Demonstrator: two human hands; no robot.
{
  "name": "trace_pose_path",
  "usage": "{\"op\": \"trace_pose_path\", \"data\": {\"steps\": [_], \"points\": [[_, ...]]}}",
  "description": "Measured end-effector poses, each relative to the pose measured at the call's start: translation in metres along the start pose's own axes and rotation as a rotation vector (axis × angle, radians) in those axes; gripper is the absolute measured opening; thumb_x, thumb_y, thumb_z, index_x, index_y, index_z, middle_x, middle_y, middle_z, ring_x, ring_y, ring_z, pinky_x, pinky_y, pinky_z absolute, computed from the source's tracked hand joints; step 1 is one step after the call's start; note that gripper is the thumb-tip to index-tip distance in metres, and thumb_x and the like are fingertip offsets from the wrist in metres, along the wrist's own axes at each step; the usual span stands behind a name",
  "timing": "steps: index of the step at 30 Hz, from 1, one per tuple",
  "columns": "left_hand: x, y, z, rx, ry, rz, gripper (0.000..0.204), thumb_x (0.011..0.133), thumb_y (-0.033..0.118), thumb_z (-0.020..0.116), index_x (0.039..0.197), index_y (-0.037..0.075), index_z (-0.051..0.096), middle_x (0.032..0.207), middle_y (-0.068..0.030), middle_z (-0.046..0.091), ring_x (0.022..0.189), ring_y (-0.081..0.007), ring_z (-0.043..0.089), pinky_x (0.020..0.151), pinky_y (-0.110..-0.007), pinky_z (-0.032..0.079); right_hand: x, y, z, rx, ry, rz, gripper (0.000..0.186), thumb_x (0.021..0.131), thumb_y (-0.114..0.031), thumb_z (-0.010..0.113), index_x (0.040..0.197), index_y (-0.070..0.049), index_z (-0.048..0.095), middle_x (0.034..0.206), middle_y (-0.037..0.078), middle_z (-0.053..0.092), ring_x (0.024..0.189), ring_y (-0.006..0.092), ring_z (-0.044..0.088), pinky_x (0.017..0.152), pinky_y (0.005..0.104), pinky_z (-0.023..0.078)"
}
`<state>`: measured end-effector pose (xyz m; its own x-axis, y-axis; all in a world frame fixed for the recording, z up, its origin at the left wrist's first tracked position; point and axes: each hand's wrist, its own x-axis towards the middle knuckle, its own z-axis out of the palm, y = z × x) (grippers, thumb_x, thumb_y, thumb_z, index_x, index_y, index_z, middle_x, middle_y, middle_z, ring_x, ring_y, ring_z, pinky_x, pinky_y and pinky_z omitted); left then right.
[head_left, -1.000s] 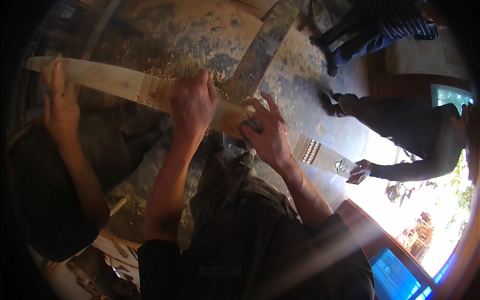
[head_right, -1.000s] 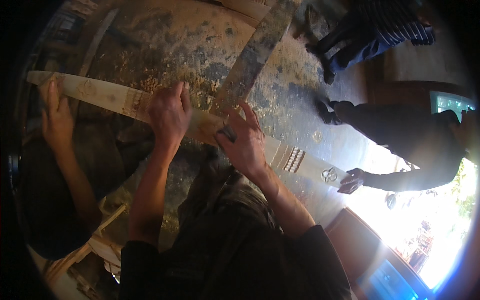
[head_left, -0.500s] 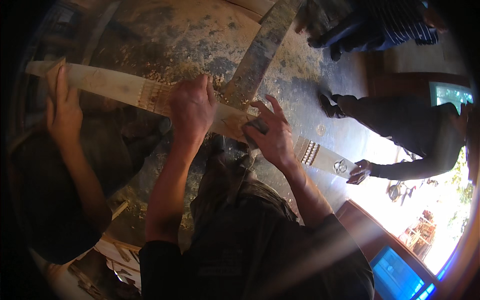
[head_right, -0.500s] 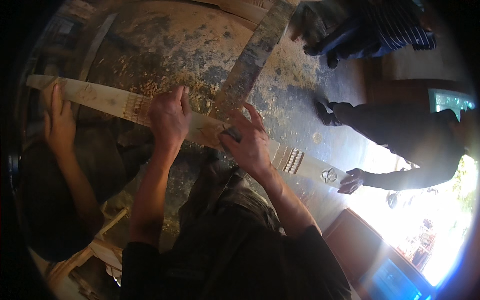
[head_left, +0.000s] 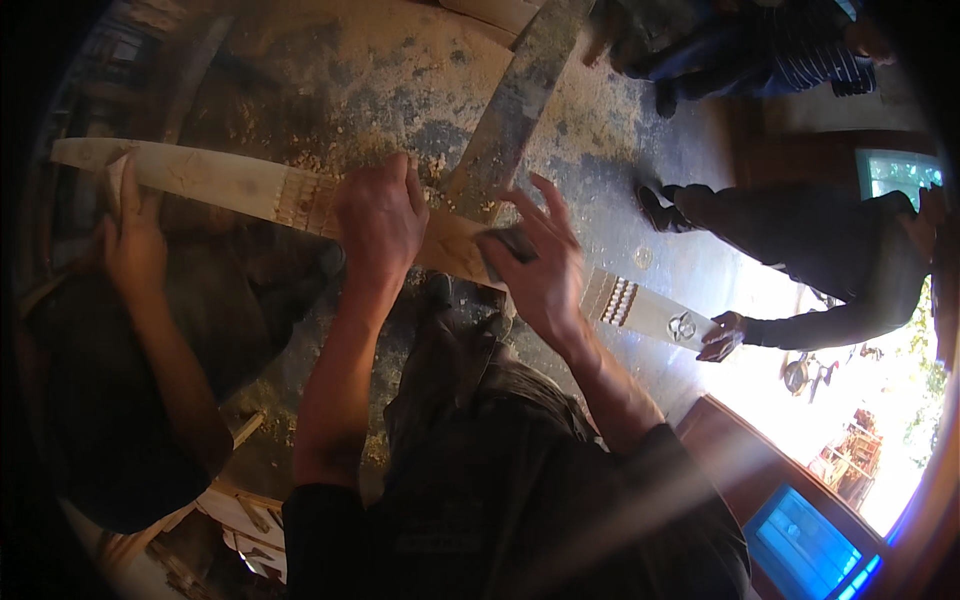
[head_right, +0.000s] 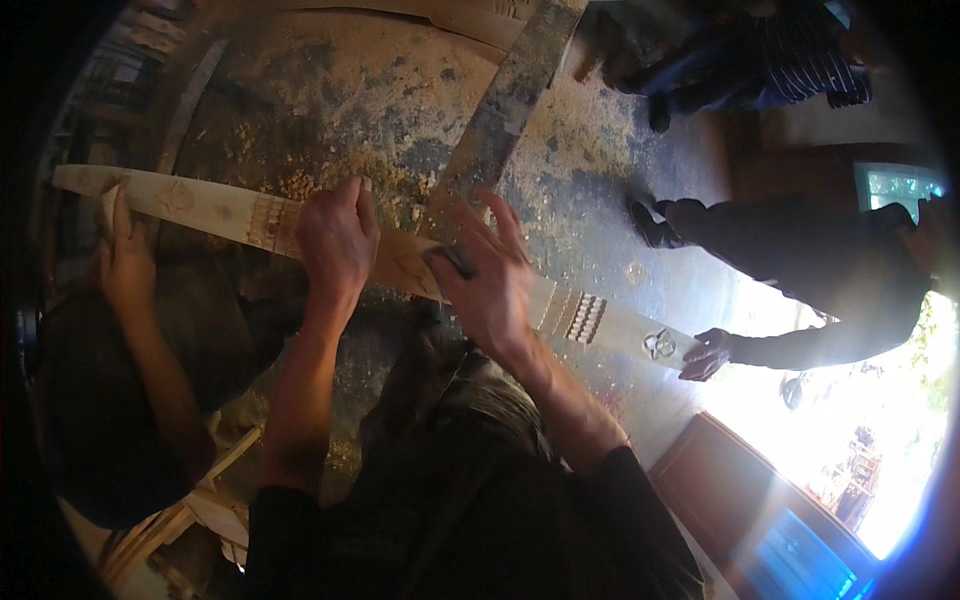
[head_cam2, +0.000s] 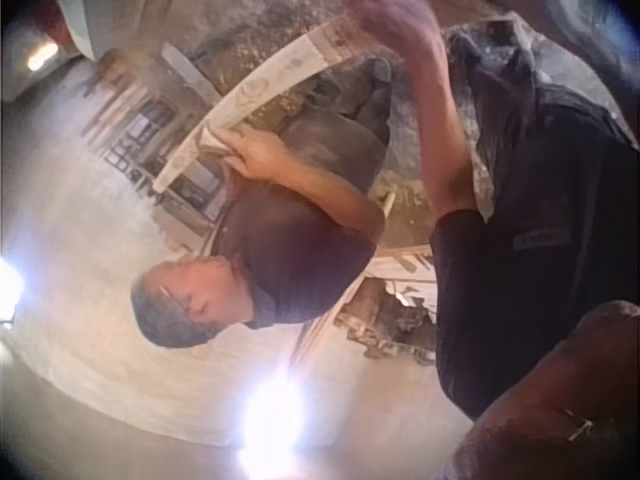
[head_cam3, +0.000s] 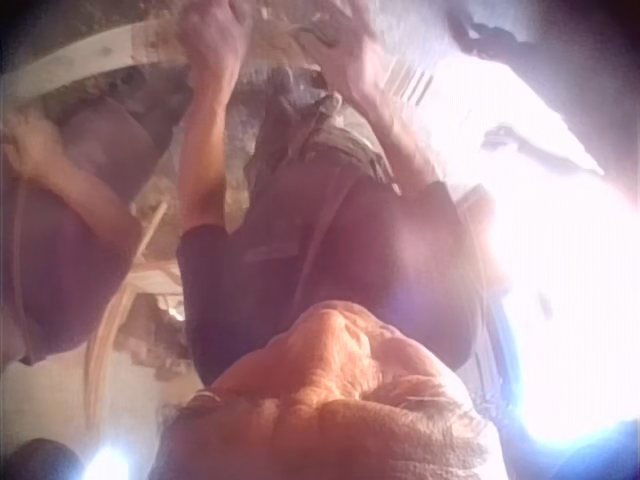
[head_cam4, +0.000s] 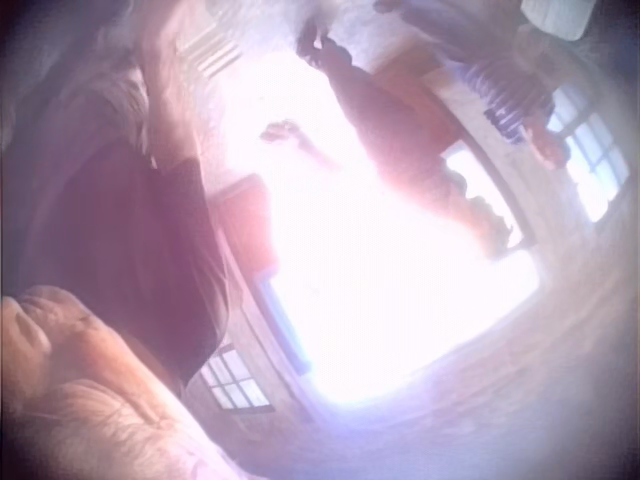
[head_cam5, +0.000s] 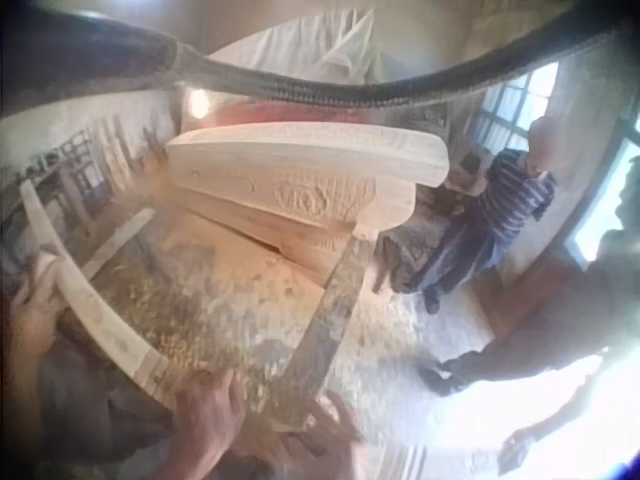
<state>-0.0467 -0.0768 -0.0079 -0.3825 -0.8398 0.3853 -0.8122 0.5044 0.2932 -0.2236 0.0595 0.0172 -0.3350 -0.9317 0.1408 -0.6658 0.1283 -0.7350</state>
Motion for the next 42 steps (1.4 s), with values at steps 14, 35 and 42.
{"op": "trace_pose_path", "data": {"steps": [14,35,42], "points": [[-0.003,-0.001,0.004,-0.086,0.109,0.037,0.013,0.102,0.008,0.077,0.115,0.003,0.076,0.094,-0.0172,0.078,0.090,-0.0390,0.075,0.087,-0.050,0.060,-0.115,0.016,-0.014,0.244,-0.140,0.151,0.023,0.092,-0.001,0.087,0.115,-0.004,0.084,0.125,0.015,0.085,0.115,0.0302,0.084,0.100,0.0399,0.067],[0.001,-0.004,0.001,-0.070,0.021,0.100,0.014,0.108,0.014,0.071,0.096,0.007,0.068,0.082,-0.0156,0.072,0.083,-0.0375,0.071,0.083,-0.051,0.057,-0.056,0.008,-0.026,-0.002,0.050,0.107,0.023,0.091,-0.013,0.093,0.110,-0.005,0.082,0.126,0.013,0.082,0.097,0.0335,0.083,0.084,0.0435,0.067],[-0.002,0.000,0.000,-0.068,-0.014,0.109,0.013,0.109,0.016,0.071,0.100,0.007,0.070,0.081,-0.0147,0.074,0.080,-0.0366,0.072,0.085,-0.049,0.057,-0.025,0.011,-0.029,-0.113,-0.071,0.034,0.033,0.092,-0.021,0.090,0.120,-0.008,0.080,0.144,0.013,0.075,0.112,0.0352,0.080,0.095,0.0477,0.065]]}}
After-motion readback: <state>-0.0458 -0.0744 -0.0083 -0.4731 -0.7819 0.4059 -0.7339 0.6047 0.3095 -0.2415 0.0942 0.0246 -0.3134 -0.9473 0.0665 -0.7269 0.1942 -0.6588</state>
